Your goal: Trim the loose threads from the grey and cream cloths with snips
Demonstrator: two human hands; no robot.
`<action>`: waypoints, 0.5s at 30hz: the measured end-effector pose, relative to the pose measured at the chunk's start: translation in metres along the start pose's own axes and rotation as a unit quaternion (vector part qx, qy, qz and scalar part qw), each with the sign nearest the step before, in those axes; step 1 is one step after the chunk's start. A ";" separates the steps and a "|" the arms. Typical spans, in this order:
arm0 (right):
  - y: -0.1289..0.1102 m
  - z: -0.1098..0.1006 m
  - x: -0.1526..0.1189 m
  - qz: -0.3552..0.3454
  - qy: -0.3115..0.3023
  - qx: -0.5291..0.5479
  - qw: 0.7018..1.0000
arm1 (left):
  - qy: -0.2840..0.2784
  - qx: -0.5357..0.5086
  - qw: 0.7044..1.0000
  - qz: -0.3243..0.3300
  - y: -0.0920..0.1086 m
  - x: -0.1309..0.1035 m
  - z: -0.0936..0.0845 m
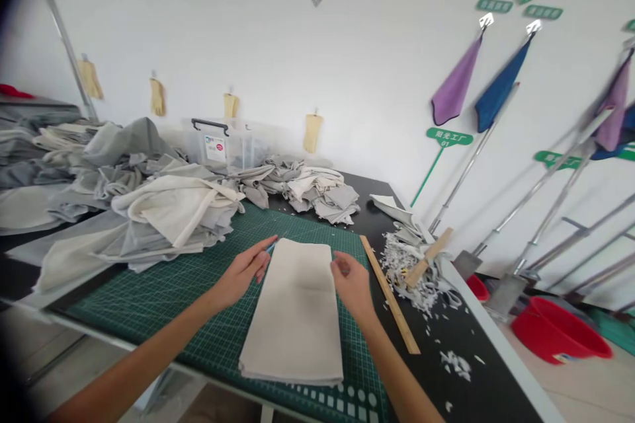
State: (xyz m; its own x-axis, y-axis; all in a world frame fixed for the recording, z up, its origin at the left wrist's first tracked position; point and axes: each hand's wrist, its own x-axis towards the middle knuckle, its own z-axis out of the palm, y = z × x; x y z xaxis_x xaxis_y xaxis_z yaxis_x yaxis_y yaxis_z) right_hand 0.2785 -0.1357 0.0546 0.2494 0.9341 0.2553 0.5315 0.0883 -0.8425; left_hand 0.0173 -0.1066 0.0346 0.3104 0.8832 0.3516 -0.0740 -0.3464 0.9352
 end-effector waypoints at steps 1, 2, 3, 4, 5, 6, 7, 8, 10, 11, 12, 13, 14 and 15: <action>-0.002 0.005 -0.010 0.003 -0.036 0.028 0.999 | -0.024 0.006 1.000 -0.004 0.000 0.004 0.009; -0.005 0.011 -0.019 0.012 -0.069 0.057 0.996 | -0.047 0.015 0.999 -0.009 0.000 0.008 0.018; -0.008 0.018 -0.027 0.044 -0.109 0.113 0.987 | -0.067 0.027 0.997 -0.012 -0.001 0.011 0.028; -0.011 0.025 -0.034 0.076 -0.132 0.167 0.974 | -0.083 0.041 0.996 -0.012 -0.001 0.013 0.037; -0.013 0.031 -0.039 0.104 -0.146 0.220 0.959 | -0.094 0.056 0.994 -0.007 -0.001 0.014 0.046; -0.016 0.037 -0.043 0.125 -0.152 0.272 0.942 | -0.097 0.068 0.993 0.002 -0.001 0.013 0.053; -0.017 0.041 -0.045 0.134 -0.150 0.317 0.927 | -0.095 0.076 0.992 0.011 -0.001 0.011 0.059; -0.019 0.045 -0.047 0.132 -0.146 0.356 0.914 | -0.090 0.077 0.993 0.019 -0.001 0.007 0.064; -0.020 0.050 -0.047 0.110 -0.132 0.419 0.892 | -0.073 0.065 0.995 0.020 -0.003 0.000 0.071; -0.021 0.052 -0.046 0.100 -0.123 0.442 0.883 | -0.065 0.054 0.996 0.009 -0.005 -0.002 0.074; -0.021 0.055 -0.045 0.094 -0.112 0.461 0.875 | -0.060 0.040 0.997 -0.006 -0.007 -0.004 0.076; -0.021 0.057 -0.043 0.093 -0.104 0.477 0.868 | -0.058 0.023 0.998 -0.023 -0.010 -0.005 0.077; -0.020 0.059 -0.041 0.097 -0.096 0.491 0.860 | -0.056 0.002 0.998 -0.039 -0.012 -0.004 0.078; -0.020 0.060 -0.039 0.105 -0.090 0.503 0.853 | -0.053 -0.020 0.997 -0.045 -0.015 -0.002 0.079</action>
State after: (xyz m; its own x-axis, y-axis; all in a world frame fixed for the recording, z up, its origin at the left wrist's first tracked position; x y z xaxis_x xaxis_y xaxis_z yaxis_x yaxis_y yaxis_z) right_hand 0.2097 -0.1528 0.0327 0.0763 0.9959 0.0487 -0.4958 0.0803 -0.8647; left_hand 0.0928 -0.1285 0.0166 0.4155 0.8713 0.2610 -0.0788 -0.2514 0.9647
